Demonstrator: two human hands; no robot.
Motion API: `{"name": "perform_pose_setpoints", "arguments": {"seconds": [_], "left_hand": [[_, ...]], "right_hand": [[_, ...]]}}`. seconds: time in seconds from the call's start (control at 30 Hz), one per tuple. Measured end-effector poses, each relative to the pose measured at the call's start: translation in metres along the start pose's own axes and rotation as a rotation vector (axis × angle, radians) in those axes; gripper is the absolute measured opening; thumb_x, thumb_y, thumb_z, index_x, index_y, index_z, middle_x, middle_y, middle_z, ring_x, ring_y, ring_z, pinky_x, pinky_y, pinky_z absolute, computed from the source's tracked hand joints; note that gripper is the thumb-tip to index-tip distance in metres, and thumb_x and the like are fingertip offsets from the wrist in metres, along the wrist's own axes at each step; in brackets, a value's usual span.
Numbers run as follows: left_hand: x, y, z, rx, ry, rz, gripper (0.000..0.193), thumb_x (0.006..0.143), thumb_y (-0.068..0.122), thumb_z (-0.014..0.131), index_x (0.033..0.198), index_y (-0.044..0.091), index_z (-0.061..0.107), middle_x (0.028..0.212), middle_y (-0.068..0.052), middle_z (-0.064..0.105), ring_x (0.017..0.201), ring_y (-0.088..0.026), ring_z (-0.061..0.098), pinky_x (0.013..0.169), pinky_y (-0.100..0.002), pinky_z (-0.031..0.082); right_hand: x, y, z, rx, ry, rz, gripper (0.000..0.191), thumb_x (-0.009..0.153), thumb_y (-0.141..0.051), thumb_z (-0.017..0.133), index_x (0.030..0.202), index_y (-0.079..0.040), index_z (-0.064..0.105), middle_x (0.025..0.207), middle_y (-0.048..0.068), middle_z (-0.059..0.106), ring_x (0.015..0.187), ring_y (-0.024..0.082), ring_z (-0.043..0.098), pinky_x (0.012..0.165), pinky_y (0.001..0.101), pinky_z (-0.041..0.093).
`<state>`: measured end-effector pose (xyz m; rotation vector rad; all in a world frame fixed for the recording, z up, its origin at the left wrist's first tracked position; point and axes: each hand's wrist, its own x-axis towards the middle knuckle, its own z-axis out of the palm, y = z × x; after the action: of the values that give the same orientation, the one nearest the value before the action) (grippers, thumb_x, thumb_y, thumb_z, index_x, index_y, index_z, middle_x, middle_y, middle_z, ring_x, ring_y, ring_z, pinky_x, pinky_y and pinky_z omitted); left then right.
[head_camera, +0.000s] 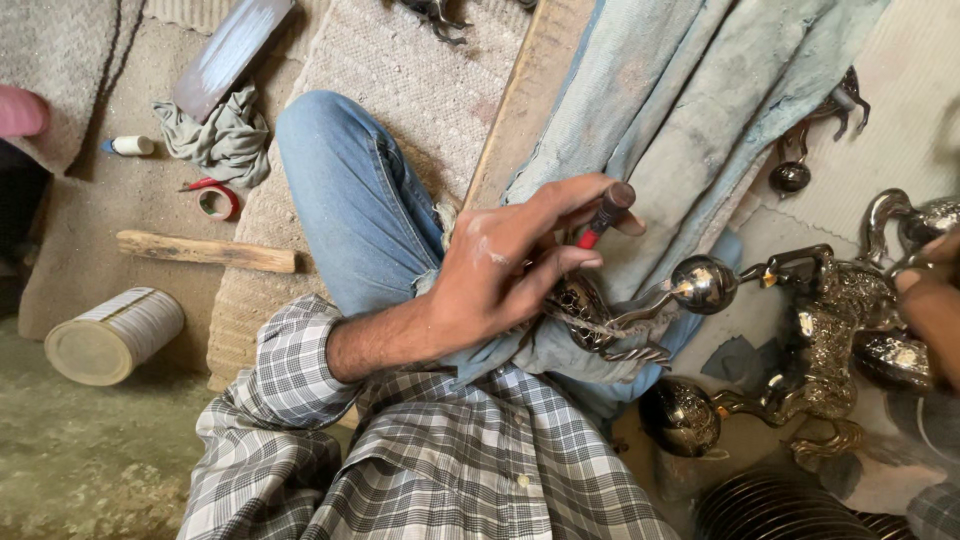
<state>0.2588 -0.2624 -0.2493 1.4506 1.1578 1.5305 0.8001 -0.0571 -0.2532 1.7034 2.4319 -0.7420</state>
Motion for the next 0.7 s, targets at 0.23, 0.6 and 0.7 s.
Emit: {"name": "perform_pose_setpoints", "arguments": {"seconds": [0.23, 0.6, 0.7], "left_hand": [[0.001, 0.001, 0.001, 0.106, -0.008, 0.005, 0.055, 0.103, 0.011, 0.076, 0.151, 0.014, 0.05, 0.113, -0.001, 0.079, 0.077, -0.009, 0.077, 0.062, -0.026, 0.06], [-0.013, -0.004, 0.01, 0.114, 0.076, -0.012, 0.05, 0.104, 0.011, 0.075, 0.148, 0.014, 0.051, 0.103, -0.003, 0.077, 0.078, -0.01, 0.076, 0.06, -0.025, 0.057], [-0.015, -0.003, 0.013, 0.084, 0.116, -0.023, 0.051, 0.104, 0.013, 0.074, 0.15, 0.014, 0.051, 0.11, -0.004, 0.079, 0.073, -0.009, 0.075, 0.057, -0.024, 0.057]], "right_hand": [[-0.005, -0.068, -0.004, 0.303, -0.058, 0.112, 0.012, 0.115, -0.006, 0.061, 0.118, 0.0, 0.051, 0.083, 0.015, 0.058, 0.063, 0.021, 0.063, 0.054, 0.0356, 0.054], [0.009, -0.287, -0.041, -0.26, -0.187, -0.302, 0.059, 0.081, 0.001, 0.074, 0.138, -0.002, 0.06, 0.094, 0.014, 0.062, 0.062, 0.022, 0.06, 0.057, 0.0347, 0.051], [0.012, -0.284, -0.043, -0.266, -0.13, -0.444, 0.06, 0.082, 0.0, 0.074, 0.139, -0.002, 0.058, 0.088, 0.014, 0.062, 0.061, 0.022, 0.058, 0.056, 0.0348, 0.049]]}}
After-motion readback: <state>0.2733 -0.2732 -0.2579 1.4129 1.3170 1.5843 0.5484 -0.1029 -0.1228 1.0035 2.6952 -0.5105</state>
